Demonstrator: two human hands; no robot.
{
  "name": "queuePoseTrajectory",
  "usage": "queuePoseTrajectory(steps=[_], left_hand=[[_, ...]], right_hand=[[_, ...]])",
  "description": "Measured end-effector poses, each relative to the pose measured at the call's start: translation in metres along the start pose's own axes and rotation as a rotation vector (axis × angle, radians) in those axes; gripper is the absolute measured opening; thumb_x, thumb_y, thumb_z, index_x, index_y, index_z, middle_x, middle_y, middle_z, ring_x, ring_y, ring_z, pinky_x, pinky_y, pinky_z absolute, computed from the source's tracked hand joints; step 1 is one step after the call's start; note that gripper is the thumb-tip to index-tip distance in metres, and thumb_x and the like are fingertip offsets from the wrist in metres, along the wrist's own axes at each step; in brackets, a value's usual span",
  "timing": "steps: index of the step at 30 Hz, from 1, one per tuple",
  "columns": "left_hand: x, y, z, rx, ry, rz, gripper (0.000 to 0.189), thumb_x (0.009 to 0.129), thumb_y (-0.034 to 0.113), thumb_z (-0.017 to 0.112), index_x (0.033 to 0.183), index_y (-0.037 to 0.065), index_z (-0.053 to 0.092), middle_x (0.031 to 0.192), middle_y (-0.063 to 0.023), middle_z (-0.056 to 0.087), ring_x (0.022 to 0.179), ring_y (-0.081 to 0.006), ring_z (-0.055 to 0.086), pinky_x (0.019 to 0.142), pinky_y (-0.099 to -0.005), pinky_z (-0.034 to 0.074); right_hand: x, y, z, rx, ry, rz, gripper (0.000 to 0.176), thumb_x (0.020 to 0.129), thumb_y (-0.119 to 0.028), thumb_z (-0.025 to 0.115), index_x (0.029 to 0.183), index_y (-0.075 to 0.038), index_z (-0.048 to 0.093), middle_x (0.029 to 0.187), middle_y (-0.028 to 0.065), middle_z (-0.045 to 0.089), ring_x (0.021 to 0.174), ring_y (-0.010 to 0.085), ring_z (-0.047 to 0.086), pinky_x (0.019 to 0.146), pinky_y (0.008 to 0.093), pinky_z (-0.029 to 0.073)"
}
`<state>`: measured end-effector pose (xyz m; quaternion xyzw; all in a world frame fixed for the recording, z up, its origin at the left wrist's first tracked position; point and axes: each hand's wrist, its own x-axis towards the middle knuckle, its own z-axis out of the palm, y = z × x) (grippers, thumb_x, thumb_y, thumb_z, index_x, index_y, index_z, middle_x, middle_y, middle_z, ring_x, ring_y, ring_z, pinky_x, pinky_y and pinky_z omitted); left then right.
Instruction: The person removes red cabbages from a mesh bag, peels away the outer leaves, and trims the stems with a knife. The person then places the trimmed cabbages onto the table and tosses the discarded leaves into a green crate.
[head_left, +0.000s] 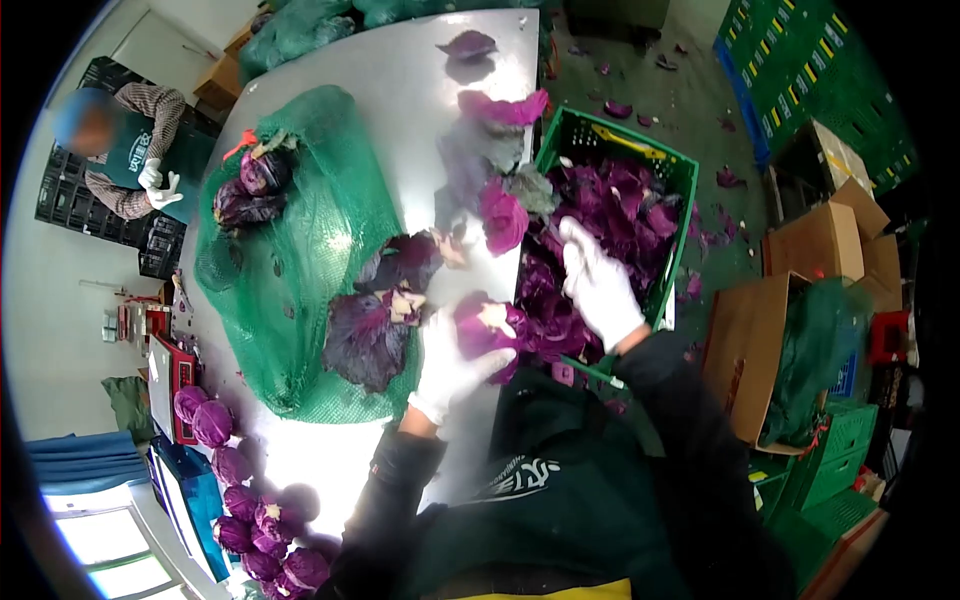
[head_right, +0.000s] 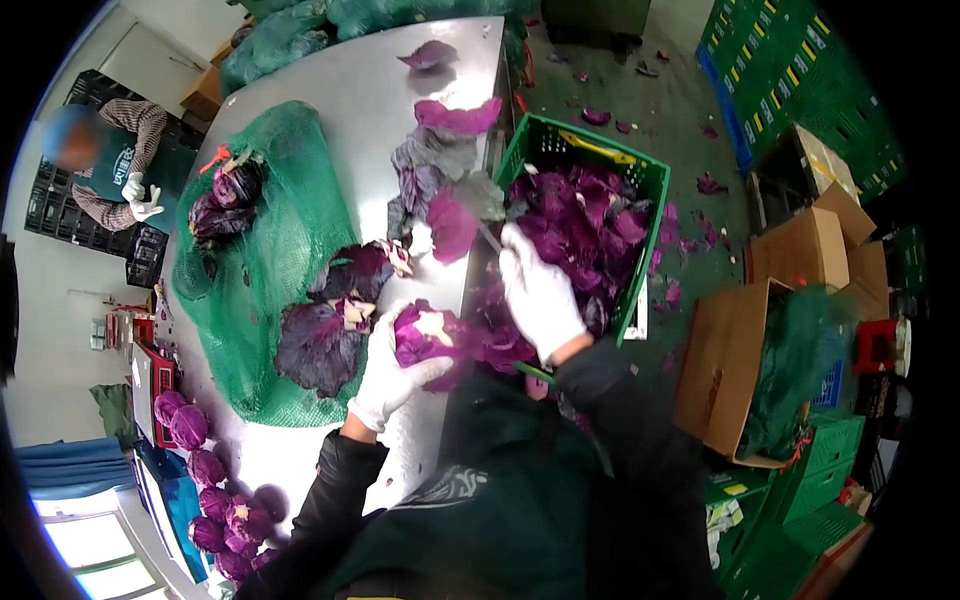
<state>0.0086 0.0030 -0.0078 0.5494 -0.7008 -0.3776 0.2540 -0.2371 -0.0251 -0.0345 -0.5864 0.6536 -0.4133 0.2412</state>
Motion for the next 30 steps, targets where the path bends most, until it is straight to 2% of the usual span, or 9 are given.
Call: queuePoseTrajectory(steps=[2,5,8,14,16,22,26,28,30], left_hand=[[0.001,-0.007,-0.001,-0.407,-0.055,-0.042,0.085,0.07,0.009,0.084,0.141,0.001,0.038,0.134,-0.0124,0.049,0.123,-0.0233,0.051,0.105,-0.0371,0.043],[-0.009,0.007,-0.007,-0.764,-0.02,-0.227,0.081,0.076,0.0,0.078,0.144,0.005,0.034,0.135,-0.0111,0.05,0.12,-0.0218,0.052,0.102,-0.0378,0.047],[-0.011,0.022,-0.012,-0.927,0.015,-0.273,0.081,0.075,-0.002,0.076,0.144,0.007,0.035,0.132,-0.0102,0.051,0.119,-0.0203,0.053,0.101,-0.0368,0.047],[-0.018,0.024,-0.018,-1.256,-0.007,-0.365,0.067,0.082,0.003,0.067,0.144,0.007,0.04,0.128,-0.0096,0.055,0.121,-0.0244,0.053,0.106,-0.0411,0.043],[-0.021,0.035,-0.02,-1.493,-0.045,-0.463,0.063,0.085,0.004,0.063,0.144,0.002,0.04,0.139,-0.0144,0.051,0.129,-0.03,0.05,0.11,-0.046,0.04],[-0.024,0.025,-0.011,-1.706,-0.197,-0.505,0.065,0.086,0.018,0.067,0.142,0.0,0.04,0.142,-0.02,0.048,0.128,-0.036,0.051,0.112,-0.0527,0.039],[-0.022,0.024,-0.006,-1.651,-0.186,-0.502,0.065,0.085,0.015,0.067,0.143,0.002,0.04,0.141,-0.0177,0.049,0.129,-0.0336,0.05,0.111,-0.0496,0.04],[-0.023,0.024,-0.004,-1.446,-0.16,-0.444,0.067,0.085,0.013,0.068,0.144,0.003,0.039,0.139,-0.0159,0.051,0.129,-0.0315,0.051,0.111,-0.0468,0.041],[-0.026,0.026,-0.008,-1.163,-0.157,-0.322,0.069,0.083,0.01,0.068,0.145,0.003,0.037,0.137,-0.0141,0.052,0.129,-0.029,0.051,0.111,-0.0433,0.04]], right_hand=[[-0.023,-0.005,0.009,0.189,-0.049,-0.059,0.042,0.1,-0.033,0.052,0.134,-0.009,0.053,0.109,0.0192,0.067,0.092,0.0345,0.066,0.079,0.0437,0.052],[-0.049,-0.043,-0.003,0.262,-0.439,0.147,0.059,0.087,-0.043,0.071,0.13,-0.005,0.056,0.123,0.0137,0.058,0.114,0.0291,0.058,0.088,0.0389,0.05],[-0.057,-0.024,0.018,0.05,-0.187,-0.254,0.057,0.083,-0.042,0.075,0.125,-0.006,0.06,0.121,0.0138,0.06,0.108,0.0322,0.057,0.093,0.0412,0.047],[-0.021,-0.058,-0.018,0.159,-0.484,-0.053,0.041,0.077,-0.029,0.081,0.104,-0.003,0.066,0.094,0.0119,0.064,0.09,0.0261,0.06,0.078,0.0372,0.049],[-0.012,-0.054,-0.02,0.341,-0.531,-0.002,0.023,0.08,-0.014,0.079,0.094,-0.002,0.065,0.086,0.0045,0.062,0.079,0.0107,0.059,0.07,0.0282,0.049],[0.019,-0.048,-0.044,0.691,-0.765,0.18,0.013,0.088,-0.006,0.072,0.088,-0.001,0.06,0.088,0.004,0.065,0.081,0.0093,0.061,0.075,0.025,0.05],[0.022,-0.053,-0.048,-0.168,-0.428,-0.47,0.017,0.083,-0.019,0.073,0.09,-0.007,0.064,0.078,0.0053,0.062,0.08,0.0221,0.06,0.071,0.0355,0.05],[0.02,-0.05,-0.041,-0.307,-0.297,-0.312,0.022,0.082,-0.028,0.072,0.083,-0.009,0.063,0.082,0.0075,0.063,0.085,0.0291,0.059,0.077,0.0421,0.048],[0.035,-0.021,-0.042,-0.474,-0.247,-0.185,0.032,0.086,-0.038,0.066,0.101,-0.01,0.066,0.091,0.01,0.064,0.092,0.0291,0.06,0.081,0.0436,0.051]])
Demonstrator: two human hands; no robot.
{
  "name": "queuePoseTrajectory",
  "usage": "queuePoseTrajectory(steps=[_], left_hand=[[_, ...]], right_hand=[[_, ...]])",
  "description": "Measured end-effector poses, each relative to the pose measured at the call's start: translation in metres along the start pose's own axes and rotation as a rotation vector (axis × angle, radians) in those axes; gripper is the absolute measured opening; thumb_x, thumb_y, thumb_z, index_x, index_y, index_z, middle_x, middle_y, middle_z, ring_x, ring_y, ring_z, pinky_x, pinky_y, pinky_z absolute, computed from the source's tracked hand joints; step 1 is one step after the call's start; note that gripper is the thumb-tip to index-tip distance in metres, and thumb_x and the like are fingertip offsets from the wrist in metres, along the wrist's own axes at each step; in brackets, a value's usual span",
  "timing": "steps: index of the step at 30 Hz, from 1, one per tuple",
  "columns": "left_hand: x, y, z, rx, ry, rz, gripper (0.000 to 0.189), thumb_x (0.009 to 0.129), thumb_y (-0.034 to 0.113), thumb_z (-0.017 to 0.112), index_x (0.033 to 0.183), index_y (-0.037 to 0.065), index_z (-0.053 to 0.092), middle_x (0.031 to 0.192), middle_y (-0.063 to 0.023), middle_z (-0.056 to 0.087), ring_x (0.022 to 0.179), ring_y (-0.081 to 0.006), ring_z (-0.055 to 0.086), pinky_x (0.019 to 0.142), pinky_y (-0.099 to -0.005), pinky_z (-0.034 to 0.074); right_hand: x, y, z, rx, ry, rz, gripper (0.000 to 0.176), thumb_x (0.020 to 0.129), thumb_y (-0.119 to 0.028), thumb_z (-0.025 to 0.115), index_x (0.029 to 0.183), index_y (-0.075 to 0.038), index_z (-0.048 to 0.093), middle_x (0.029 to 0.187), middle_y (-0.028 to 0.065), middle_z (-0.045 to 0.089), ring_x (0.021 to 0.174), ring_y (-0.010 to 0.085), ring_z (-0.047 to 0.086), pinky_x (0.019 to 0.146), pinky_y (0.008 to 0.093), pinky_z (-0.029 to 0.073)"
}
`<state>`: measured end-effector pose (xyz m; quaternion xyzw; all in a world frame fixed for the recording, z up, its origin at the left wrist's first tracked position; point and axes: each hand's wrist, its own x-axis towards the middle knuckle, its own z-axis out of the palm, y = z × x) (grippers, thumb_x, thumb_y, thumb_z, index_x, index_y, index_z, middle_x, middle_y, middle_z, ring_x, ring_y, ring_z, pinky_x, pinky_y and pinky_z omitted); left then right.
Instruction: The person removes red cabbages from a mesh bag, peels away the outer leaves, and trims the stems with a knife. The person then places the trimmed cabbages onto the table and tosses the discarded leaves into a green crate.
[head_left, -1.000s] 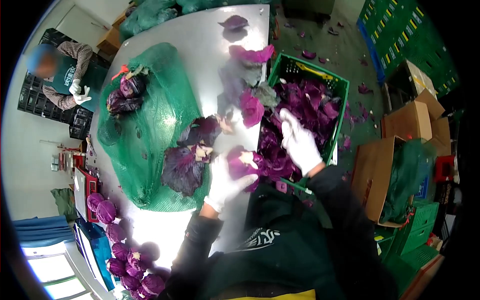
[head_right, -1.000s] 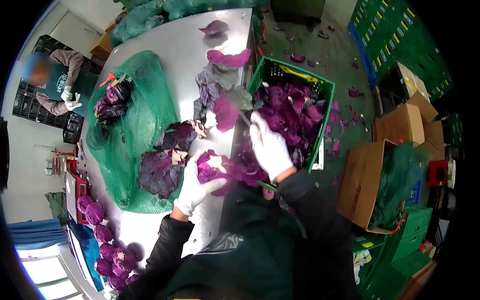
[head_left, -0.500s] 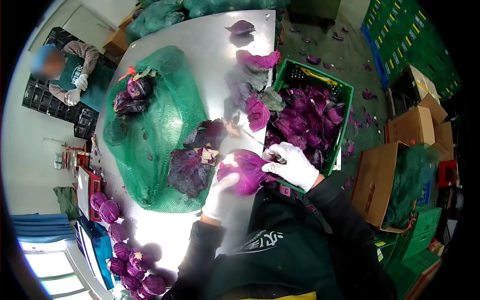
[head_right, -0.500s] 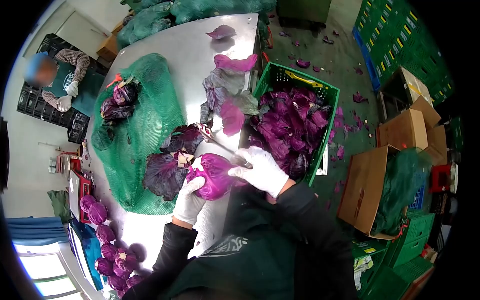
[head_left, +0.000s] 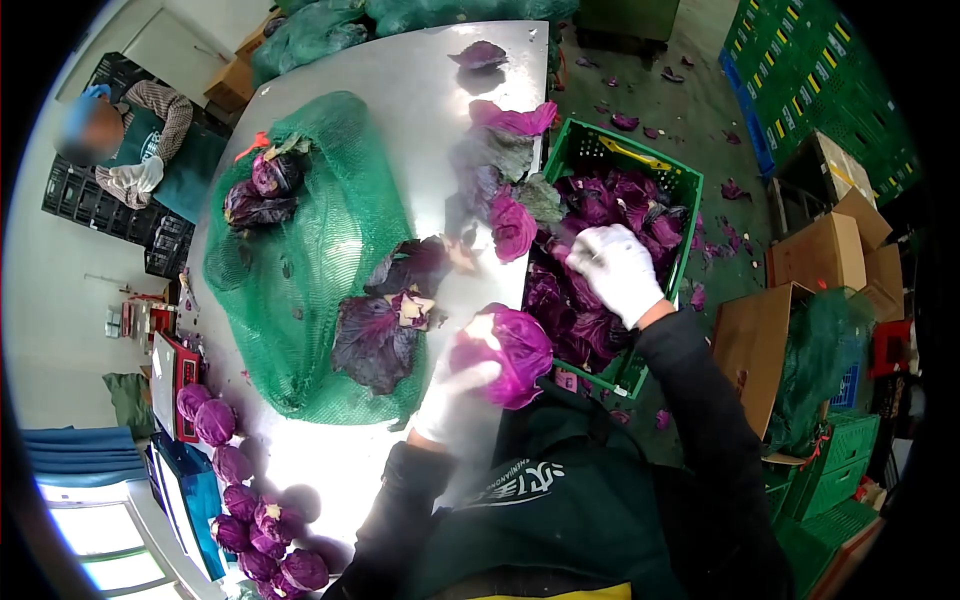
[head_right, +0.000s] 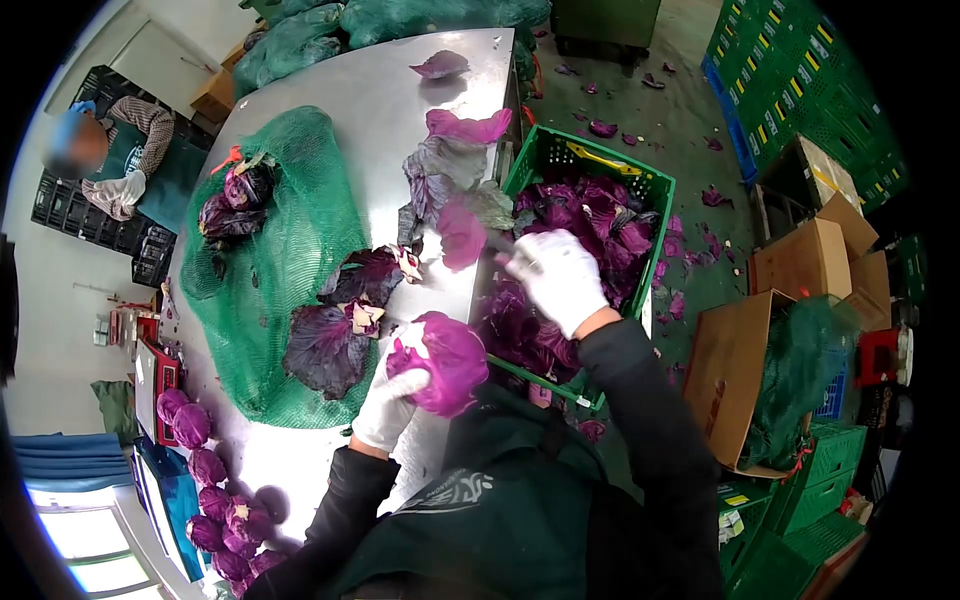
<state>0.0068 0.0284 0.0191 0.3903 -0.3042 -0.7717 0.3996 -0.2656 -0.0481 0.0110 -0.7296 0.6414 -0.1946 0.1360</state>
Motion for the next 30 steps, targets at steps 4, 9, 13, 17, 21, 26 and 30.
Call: queuePoseTrajectory(steps=[4,9,13,17,21,26,30], left_hand=[[0.014,-0.011,-0.001,0.635,0.116,0.388,0.096,0.066,0.005,0.085,0.146,0.003,0.032,0.14,-0.0126,0.042,0.129,-0.0227,0.045,0.11,-0.0371,0.038],[0.026,-0.024,-0.019,1.102,0.209,0.525,0.1,0.067,0.006,0.085,0.147,-0.001,0.026,0.14,-0.0152,0.041,0.129,-0.0233,0.045,0.11,-0.0372,0.038],[0.028,-0.025,-0.019,1.132,0.209,0.492,0.102,0.068,0.007,0.085,0.148,-0.003,0.022,0.141,-0.0168,0.038,0.13,-0.0236,0.044,0.111,-0.0373,0.037],[0.031,-0.021,-0.012,1.214,0.193,0.515,0.105,0.067,0.012,0.086,0.148,-0.004,0.023,0.142,-0.0175,0.037,0.129,-0.0255,0.044,0.111,-0.038,0.036],[0.03,-0.019,-0.01,1.271,0.216,0.518,0.107,0.064,0.017,0.087,0.148,-0.004,0.024,0.143,-0.0205,0.036,0.13,-0.0315,0.042,0.112,-0.0414,0.034],[0.016,-0.021,0.005,1.45,0.141,0.605,0.108,0.059,0.017,0.088,0.147,0.0,0.028,0.14,-0.0235,0.038,0.132,-0.0382,0.038,0.111,-0.0447,0.031],[0.016,-0.034,-0.025,0.956,0.156,0.46,0.102,0.067,0.006,0.085,0.147,0.002,0.021,0.142,-0.0161,0.037,0.13,-0.0251,0.042,0.113,-0.0399,0.034]], right_hand=[[-0.024,-0.002,0.013,0.306,0.044,0.128,0.062,0.095,-0.035,0.058,0.146,-0.007,0.039,0.108,0.0168,0.063,0.103,0.0322,0.063,0.087,0.0381,0.051],[-0.065,-0.049,0.027,0.4,-0.157,-0.006,0.058,0.098,-0.029,0.051,0.149,-0.008,0.034,0.103,0.0164,0.068,0.084,0.0306,0.069,0.071,0.0395,0.055],[-0.078,-0.071,0.03,0.289,-0.176,-0.092,0.066,0.096,-0.026,0.051,0.154,-0.011,0.023,0.075,0.0129,0.066,0.063,0.0319,0.066,0.057,0.043,0.053],[-0.07,-0.073,0.032,0.212,-0.165,-0.074,0.055,0.101,-0.026,0.045,0.152,-0.011,0.031,0.075,0.0151,0.065,0.06,0.0314,0.063,0.054,0.0407,0.049],[-0.063,-0.072,0.043,0.244,-0.077,-0.085,0.051,0.098,-0.026,0.045,0.147,-0.013,0.041,0.076,0.0128,0.067,0.062,0.0311,0.065,0.056,0.0431,0.053],[-0.025,0.0,0.071,0.518,-0.034,0.33,0.041,0.102,-0.029,0.041,0.139,-0.016,0.052,0.082,0.0131,0.07,0.063,0.0269,0.066,0.06,0.0392,0.053],[-0.016,0.031,0.049,0.828,0.037,0.559,0.046,0.105,-0.034,0.04,0.149,-0.018,0.039,0.079,0.0133,0.067,0.058,0.0208,0.063,0.061,0.0353,0.052]])
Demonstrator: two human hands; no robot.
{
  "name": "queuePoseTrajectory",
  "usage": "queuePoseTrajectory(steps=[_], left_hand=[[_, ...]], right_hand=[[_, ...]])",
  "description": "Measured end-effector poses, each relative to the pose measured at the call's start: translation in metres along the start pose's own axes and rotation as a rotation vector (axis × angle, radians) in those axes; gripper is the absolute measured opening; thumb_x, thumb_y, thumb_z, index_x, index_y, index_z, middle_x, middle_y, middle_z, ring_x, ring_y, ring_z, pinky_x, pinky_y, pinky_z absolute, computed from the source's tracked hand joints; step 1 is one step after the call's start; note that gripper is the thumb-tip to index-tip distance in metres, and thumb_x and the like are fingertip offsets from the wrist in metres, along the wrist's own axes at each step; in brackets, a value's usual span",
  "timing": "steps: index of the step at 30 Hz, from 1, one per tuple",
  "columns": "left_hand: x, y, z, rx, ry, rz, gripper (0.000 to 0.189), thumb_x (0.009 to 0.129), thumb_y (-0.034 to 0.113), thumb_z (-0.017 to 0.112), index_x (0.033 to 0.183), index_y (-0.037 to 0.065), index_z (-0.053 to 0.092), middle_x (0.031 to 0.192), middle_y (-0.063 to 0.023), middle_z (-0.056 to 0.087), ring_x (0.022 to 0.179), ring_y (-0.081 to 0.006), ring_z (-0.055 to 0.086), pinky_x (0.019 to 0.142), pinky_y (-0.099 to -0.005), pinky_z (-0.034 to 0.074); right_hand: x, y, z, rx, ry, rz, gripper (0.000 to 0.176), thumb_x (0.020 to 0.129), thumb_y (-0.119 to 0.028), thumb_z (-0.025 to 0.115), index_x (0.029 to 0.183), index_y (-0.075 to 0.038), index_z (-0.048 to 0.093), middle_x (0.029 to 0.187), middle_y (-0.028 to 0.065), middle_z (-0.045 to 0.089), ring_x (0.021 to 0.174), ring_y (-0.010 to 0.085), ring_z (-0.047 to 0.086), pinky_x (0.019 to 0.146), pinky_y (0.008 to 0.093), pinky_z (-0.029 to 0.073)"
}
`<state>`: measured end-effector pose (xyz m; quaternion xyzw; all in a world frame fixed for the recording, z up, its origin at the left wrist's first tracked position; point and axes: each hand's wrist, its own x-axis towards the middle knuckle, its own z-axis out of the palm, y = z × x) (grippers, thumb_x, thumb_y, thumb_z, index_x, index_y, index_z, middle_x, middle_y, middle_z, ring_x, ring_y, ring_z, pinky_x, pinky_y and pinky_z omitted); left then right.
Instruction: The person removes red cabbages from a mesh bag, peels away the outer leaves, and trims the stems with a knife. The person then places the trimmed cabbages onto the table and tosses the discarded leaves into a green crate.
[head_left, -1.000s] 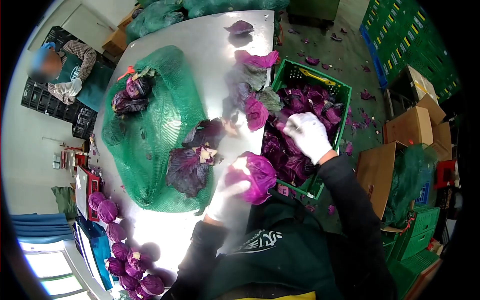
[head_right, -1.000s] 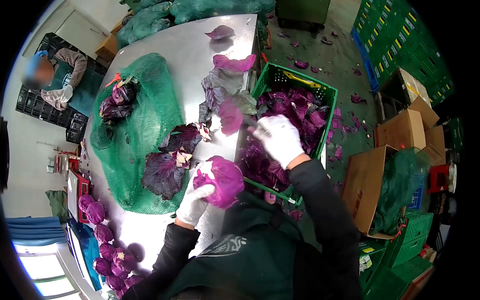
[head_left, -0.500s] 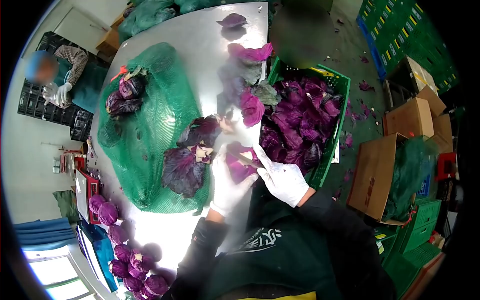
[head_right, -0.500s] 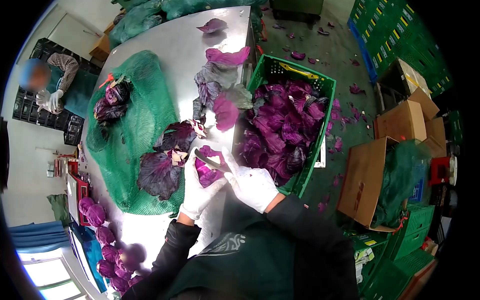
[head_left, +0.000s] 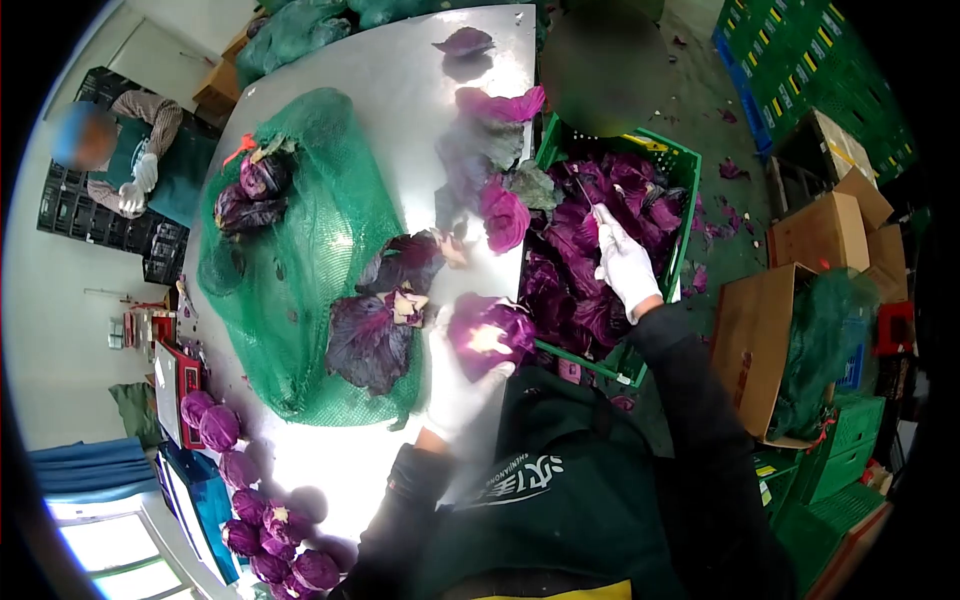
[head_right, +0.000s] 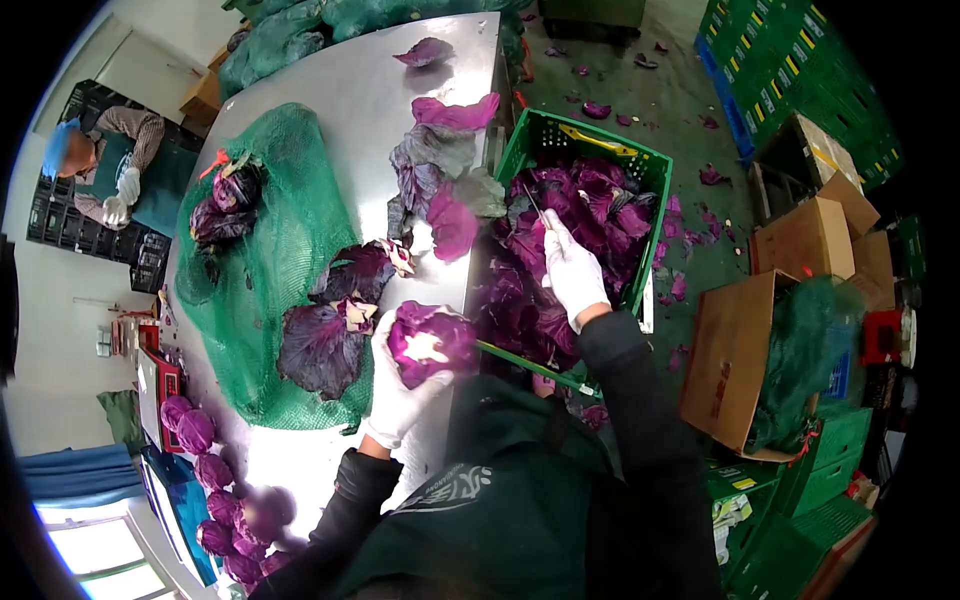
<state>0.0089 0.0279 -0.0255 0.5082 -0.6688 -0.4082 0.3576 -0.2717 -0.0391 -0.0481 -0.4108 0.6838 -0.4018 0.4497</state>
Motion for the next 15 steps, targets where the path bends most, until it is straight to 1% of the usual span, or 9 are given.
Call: queuePoseTrajectory(steps=[3,4,5,6,8,10,12,13,15], left_hand=[[0.003,0.001,0.001,0.037,0.043,-0.004,0.1,0.069,0.003,0.083,0.147,0.003,0.022,0.142,-0.0157,0.036,0.129,-0.0247,0.044,0.111,-0.0386,0.037],[0.002,0.003,0.005,0.05,0.052,-0.002,0.099,0.07,0.003,0.083,0.147,0.003,0.022,0.142,-0.0155,0.037,0.129,-0.0246,0.045,0.111,-0.0385,0.038],[0.003,0.004,0.007,0.062,0.062,0.003,0.099,0.07,0.003,0.083,0.147,0.003,0.022,0.142,-0.0153,0.037,0.128,-0.0244,0.045,0.11,-0.0383,0.038],[0.003,0.003,0.008,0.065,0.055,0.0,0.099,0.07,0.003,0.083,0.148,0.004,0.021,0.142,-0.0151,0.037,0.128,-0.0241,0.045,0.11,-0.0381,0.038],[0.003,-0.001,0.006,0.072,0.042,-0.007,0.099,0.07,0.003,0.083,0.148,0.004,0.021,0.142,-0.0145,0.037,0.129,-0.0237,0.044,0.11,-0.0379,0.038],[0.005,0.005,0.003,-0.123,0.059,-0.081,0.095,0.072,0.003,0.082,0.147,0.003,0.024,0.14,-0.0131,0.038,0.128,-0.0235,0.044,0.11,-0.038,0.039],[0.009,0.009,-0.005,-0.224,0.086,-0.147,0.091,0.074,0.004,0.081,0.147,0.003,0.025,0.139,-0.0126,0.04,0.128,-0.0236,0.045,0.11,-0.0377,0.039],[0.007,0.025,-0.007,-0.611,0.102,-0.33,0.084,0.077,0.004,0.078,0.146,0.005,0.029,0.137,-0.0117,0.043,0.127,-0.0244,0.046,0.108,-0.0402,0.041],[0.007,0.016,-0.017,-0.892,0.105,-0.388,0.068,0.082,-0.003,0.068,0.142,0.008,0.038,0.133,-0.0117,0.049,0.119,-0.0257,0.053,0.104,-0.0411,0.045]], right_hand=[[-0.034,-0.014,0.013,-0.168,-0.028,-0.191,0.064,0.101,-0.038,0.049,0.156,-0.018,0.023,0.07,0.0131,0.063,0.059,0.025,0.063,0.061,0.0371,0.051],[-0.057,-0.035,0.018,-0.28,-0.11,-0.281,0.068,0.096,-0.043,0.056,0.154,-0.019,0.028,0.08,0.0139,0.066,0.065,0.0294,0.064,0.064,0.0375,0.052],[-0.072,-0.031,0.031,-0.117,-0.216,-0.358,0.071,0.093,-0.048,0.06,0.151,-0.018,0.034,0.099,0.0157,0.066,0.083,0.0313,0.066,0.074,0.0385,0.053],[-0.086,-0.048,0.032,-0.414,-0.286,-0.378,0.075,0.088,-0.05,0.067,0.148,-0.015,0.038,0.107,0.0153,0.061,0.097,0.0295,0.064,0.083,0.0378,0.052],[-0.091,-0.036,0.05,-0.375,-0.269,-0.468,0.066,0.086,-0.044,0.071,0.141,-0.012,0.049,0.108,0.0136,0.059,0.102,0.0292,0.061,0.088,0.0379,0.051],[-0.079,-0.024,0.057,-0.193,-0.187,-0.594,0.046,0.087,-0.036,0.072,0.125,-0.011,0.062,0.102,0.0112,0.06,0.094,0.0268,0.063,0.082,0.0355,0.053],[-0.072,-0.015,0.048,-0.144,-0.097,-0.579,0.021,0.088,-0.022,0.07,0.104,-0.009,0.068,0.096,0.0085,0.063,0.075,0.0194,0.063,0.064,0.0318,0.053],[-0.067,-0.009,0.04,-0.106,-0.098,-0.452,0.017,0.087,-0.018,0.07,0.101,-0.009,0.069,0.094,0.0088,0.064,0.075,0.0199,0.063,0.063,0.0327,0.053],[-0.042,0.011,0.021,-0.2,0.101,-0.454,0.011,0.085,-0.015,0.068,0.095,-0.009,0.069,0.088,0.0104,0.066,0.079,0.0266,0.064,0.07,0.0358,0.053]])
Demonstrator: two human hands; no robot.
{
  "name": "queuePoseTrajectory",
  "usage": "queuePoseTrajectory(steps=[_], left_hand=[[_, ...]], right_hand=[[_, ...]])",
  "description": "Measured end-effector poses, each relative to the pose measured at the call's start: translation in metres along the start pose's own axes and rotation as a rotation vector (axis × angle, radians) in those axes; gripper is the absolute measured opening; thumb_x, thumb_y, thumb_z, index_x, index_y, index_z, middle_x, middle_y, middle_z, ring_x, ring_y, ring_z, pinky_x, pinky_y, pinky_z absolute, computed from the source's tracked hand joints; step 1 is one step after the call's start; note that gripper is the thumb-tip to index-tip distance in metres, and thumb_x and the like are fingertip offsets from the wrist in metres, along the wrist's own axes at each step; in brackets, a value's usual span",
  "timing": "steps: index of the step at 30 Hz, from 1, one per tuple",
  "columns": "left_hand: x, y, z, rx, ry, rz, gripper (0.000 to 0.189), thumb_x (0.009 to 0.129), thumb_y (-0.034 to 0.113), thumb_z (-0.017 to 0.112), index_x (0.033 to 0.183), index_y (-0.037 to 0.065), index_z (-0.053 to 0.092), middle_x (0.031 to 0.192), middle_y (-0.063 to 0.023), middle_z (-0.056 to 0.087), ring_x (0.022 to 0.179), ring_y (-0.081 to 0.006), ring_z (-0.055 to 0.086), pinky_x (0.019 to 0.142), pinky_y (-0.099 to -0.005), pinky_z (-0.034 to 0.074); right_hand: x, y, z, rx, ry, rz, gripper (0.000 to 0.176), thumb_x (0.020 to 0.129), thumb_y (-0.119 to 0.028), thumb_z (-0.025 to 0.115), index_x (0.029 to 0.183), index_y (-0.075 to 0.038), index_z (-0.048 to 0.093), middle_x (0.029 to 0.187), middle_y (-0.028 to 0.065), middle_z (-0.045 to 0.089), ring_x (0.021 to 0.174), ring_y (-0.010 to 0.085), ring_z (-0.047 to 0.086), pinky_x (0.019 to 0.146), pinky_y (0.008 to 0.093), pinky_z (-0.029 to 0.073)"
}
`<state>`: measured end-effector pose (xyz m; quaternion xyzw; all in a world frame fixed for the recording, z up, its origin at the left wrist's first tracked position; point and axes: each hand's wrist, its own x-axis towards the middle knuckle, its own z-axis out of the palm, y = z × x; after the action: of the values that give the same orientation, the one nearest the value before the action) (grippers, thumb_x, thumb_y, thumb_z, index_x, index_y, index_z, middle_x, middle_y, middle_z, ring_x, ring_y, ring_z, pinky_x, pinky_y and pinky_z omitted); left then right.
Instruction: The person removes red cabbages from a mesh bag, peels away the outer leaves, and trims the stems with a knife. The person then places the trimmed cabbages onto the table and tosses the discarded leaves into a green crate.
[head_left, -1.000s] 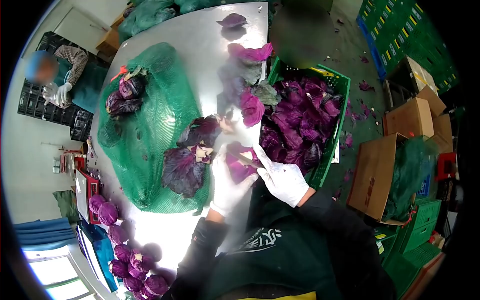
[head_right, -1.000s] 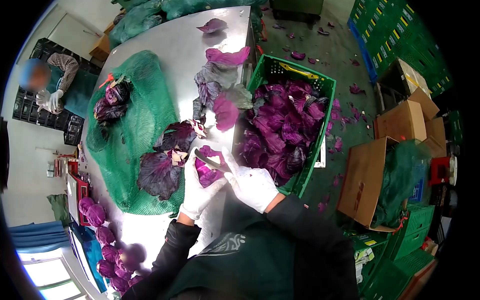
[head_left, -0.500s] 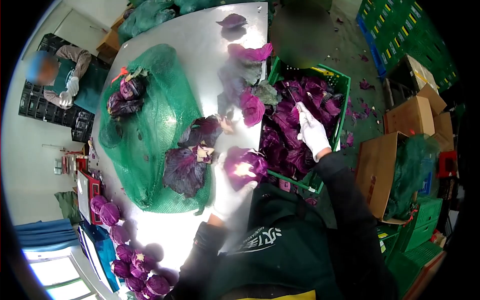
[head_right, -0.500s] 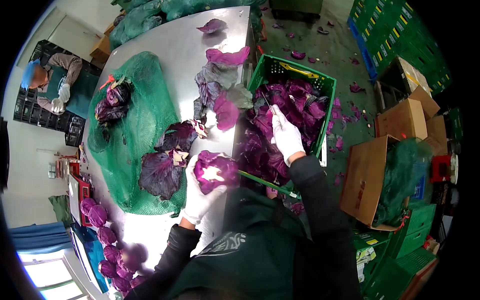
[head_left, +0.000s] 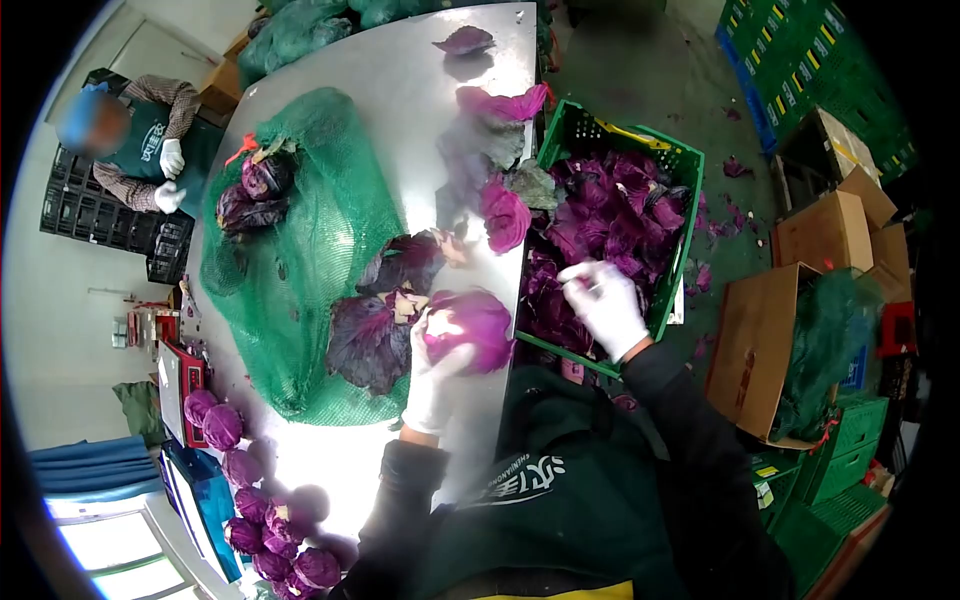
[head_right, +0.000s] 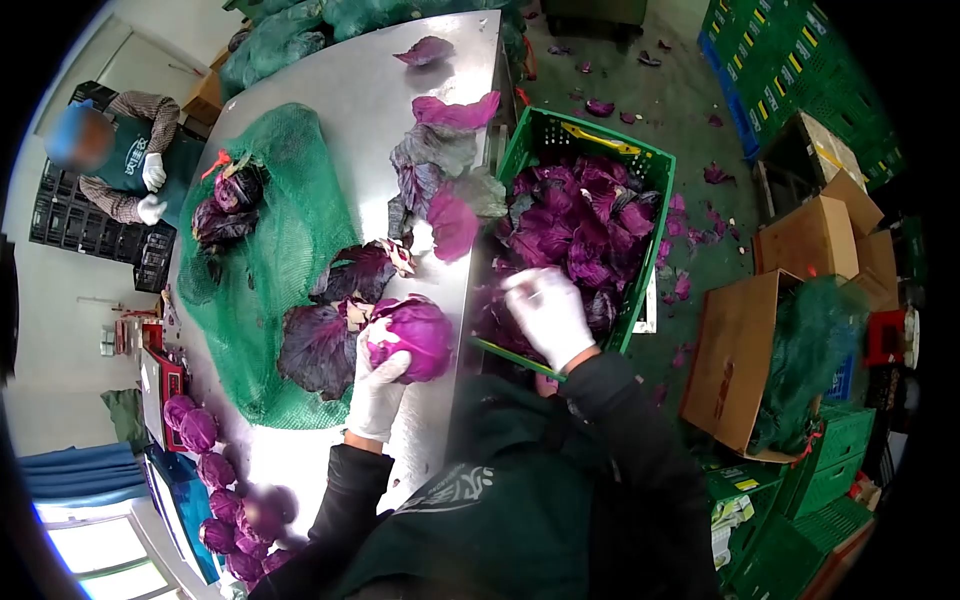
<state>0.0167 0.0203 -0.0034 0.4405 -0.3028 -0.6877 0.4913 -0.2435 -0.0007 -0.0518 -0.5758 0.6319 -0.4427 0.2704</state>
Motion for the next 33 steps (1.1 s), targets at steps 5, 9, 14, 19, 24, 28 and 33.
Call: queuePoseTrajectory(steps=[5,9,14,19,24,28,33], left_hand=[[-0.004,0.008,-0.003,-0.311,-0.048,-0.105,0.066,0.084,0.004,0.069,0.144,0.008,0.041,0.137,-0.0118,0.051,0.124,-0.0278,0.052,0.107,-0.0439,0.043],[0.001,0.012,0.01,-0.028,-0.258,0.037,0.084,0.077,-0.008,0.07,0.15,0.011,0.033,0.133,-0.0122,0.052,0.121,-0.0243,0.053,0.099,-0.0386,0.048],[-0.002,0.049,0.022,0.29,-0.36,0.004,0.109,0.062,0.005,0.087,0.153,0.003,0.026,0.154,-0.0101,0.034,0.142,-0.0217,0.033,0.118,-0.0341,0.026],[-0.008,0.049,0.018,0.407,-0.289,0.083,0.111,0.063,0.005,0.089,0.153,0.003,0.025,0.153,-0.0118,0.034,0.141,-0.0241,0.034,0.118,-0.0374,0.027],[-0.002,0.048,0.009,0.647,-0.229,0.195,0.104,0.063,0.007,0.09,0.149,0.004,0.031,0.147,-0.0121,0.038,0.135,-0.0241,0.041,0.114,-0.0379,0.035],[-0.005,0.033,0.006,0.31,-0.199,0.132,0.093,0.068,-0.004,0.081,0.147,0.005,0.033,0.143,-0.0103,0.043,0.131,-0.0222,0.046,0.112,-0.039,0.039],[-0.005,0.02,-0.006,-0.234,-0.12,-0.039,0.067,0.087,0.006,0.064,0.147,0.006,0.034,0.143,-0.0143,0.045,0.135,-0.0304,0.044,0.111,-0.049,0.04]], right_hand=[[0.017,-0.002,-0.031,-0.211,0.064,0.004,0.052,0.085,-0.03,0.074,0.132,-0.011,0.061,0.115,0.0128,0.057,0.086,0.0228,0.061,0.08,0.0332,0.053],[0.015,-0.073,-0.009,0.712,-0.482,0.4,0.058,0.084,-0.021,0.078,0.135,-0.003,0.056,0.119,0.0081,0.062,0.104,0.0144,0.06,0.086,0.0281,0.052],[0.018,-0.082,0.007,0.852,-0.632,0.498,0.036,0.091,-0.013,0.072,0.124,-0.002,0.06,0.101,-0.0008,0.064,0.087,0.0051,0.059,0.077,0.0215,0.05],[0.012,-0.095,0.006,0.452,-0.57,0.404,0.045,0.091,-0.03,0.071,0.123,0.0,0.062,0.093,0.0103,0.071,0.084,0.0124,0.065,0.074,0.0281,0.052],[0.015,-0.093,0.011,0.505,-0.603,0.396,0.057,0.092,-0.032,0.067,0.141,-0.006,0.05,0.1,0.0113,0.067,0.081,0.0164,0.062,0.073,0.0273,0.05],[0.016,-0.09,0.001,0.756,-0.673,0.496,0.053,0.091,-0.018,0.07,0.139,-0.005,0.052,0.09,-0.0013,0.061,0.07,0.0012,0.052,0.059,0.0167,0.043],[0.026,-0.043,-0.023,0.789,-0.667,0.451,0.044,0.085,-0.003,0.063,0.128,0.002,0.059,0.096,0.0097,0.072,0.087,0.0119,0.065,0.082,0.0249,0.049]])
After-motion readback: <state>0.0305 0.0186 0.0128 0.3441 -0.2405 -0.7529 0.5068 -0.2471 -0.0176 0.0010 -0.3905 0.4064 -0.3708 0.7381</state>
